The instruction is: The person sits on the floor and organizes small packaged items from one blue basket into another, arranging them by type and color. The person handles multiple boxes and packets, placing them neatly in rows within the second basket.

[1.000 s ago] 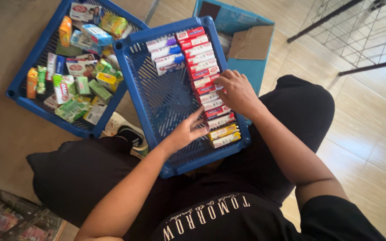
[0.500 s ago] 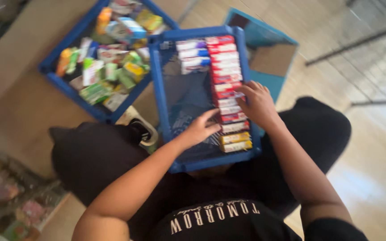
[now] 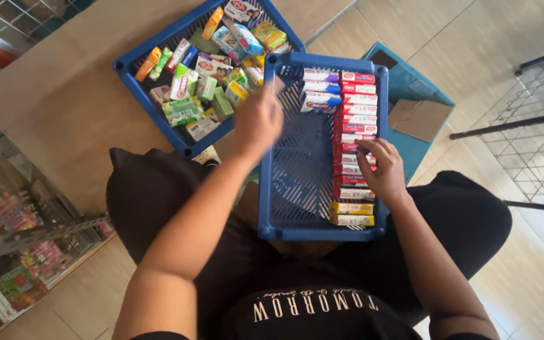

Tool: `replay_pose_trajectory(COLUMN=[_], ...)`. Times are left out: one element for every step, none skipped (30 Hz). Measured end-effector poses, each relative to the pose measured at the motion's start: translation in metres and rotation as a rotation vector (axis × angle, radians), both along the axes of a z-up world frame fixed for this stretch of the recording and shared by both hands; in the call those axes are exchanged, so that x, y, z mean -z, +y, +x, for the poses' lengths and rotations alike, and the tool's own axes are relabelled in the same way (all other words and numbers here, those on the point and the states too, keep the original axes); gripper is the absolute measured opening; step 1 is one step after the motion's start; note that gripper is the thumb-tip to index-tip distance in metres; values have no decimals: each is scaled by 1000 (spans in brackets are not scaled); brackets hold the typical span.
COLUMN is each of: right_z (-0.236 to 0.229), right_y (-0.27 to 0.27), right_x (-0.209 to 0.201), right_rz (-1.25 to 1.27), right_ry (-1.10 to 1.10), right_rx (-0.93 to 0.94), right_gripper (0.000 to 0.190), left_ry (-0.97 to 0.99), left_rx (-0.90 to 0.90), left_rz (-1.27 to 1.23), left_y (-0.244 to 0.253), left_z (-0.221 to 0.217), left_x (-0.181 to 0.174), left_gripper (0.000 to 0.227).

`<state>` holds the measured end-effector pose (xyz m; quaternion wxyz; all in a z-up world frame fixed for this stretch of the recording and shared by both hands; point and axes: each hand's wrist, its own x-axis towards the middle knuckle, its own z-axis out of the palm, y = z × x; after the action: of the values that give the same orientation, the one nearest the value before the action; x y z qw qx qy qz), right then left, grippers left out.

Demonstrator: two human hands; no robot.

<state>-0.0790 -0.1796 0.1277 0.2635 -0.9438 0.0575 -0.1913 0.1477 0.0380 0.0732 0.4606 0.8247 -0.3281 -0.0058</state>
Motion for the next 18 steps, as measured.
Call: replay_pose_trajectory(right_z=[0,1,3,4,5,3,2,1,0,-2,-5,-7,-10,-11,-13,-16,-19,-21], right_y=[3,5,6,6,6,8,7,5,2,0,-3,-4,-5,-7,-9,-9,-10,-11], right_x=[0,0,-1,-1,-1,-1,-1,-1,-1,-2,-2,-3,-4,-5,-7,-9,-11,-12], right_rz=[-6,-14,-23,-29,-34,-38,-43,-45,-47,-24,-2,23,46,69,92,114,136,160], right_ry=[-3,-7,-12,-6,1,12,3,-5,-13,-15,-17,-20,-13,-10,-7,7,20,33], right_rx=[-5,-11,-17,-19,-22,-21,-18,-13,-8,-3,2,6,23,40,56,82,107,130], right_gripper=[25,25,25,25,24,24,24,25,25,25,25,26,26,27,27,27,28,28], left_ry=[-20,-161,-302,-375,-448,-518,-531,-544,-558,-554,-551,-547,-524,-503,-483,-449,-416,-381], left_rx=[-82,-129,-175,-194,-212,-226,-230,-230,-230,-223,-215,-208,-202,-197,-192,-214,-237,-262], left_rz=[15,34,53,182,310,439,471,505,539,552,566,582,598,614,630,633,636,641], left_y=[3,5,9,13,15,17,18,20,20,22,25,27,30,31,30,29,29,29], left_z=[20,37,48,55,60,63,65,64,64,65,66,67,67,68,66,61,55,49], left_x=[6,15,28,42,56,70,83,94,101,105,105,101,94,83,70,56,40,23], left_gripper=[38,40,42,47,52,57,49,40,31,26,21,16,16,17,18,17,17,17])
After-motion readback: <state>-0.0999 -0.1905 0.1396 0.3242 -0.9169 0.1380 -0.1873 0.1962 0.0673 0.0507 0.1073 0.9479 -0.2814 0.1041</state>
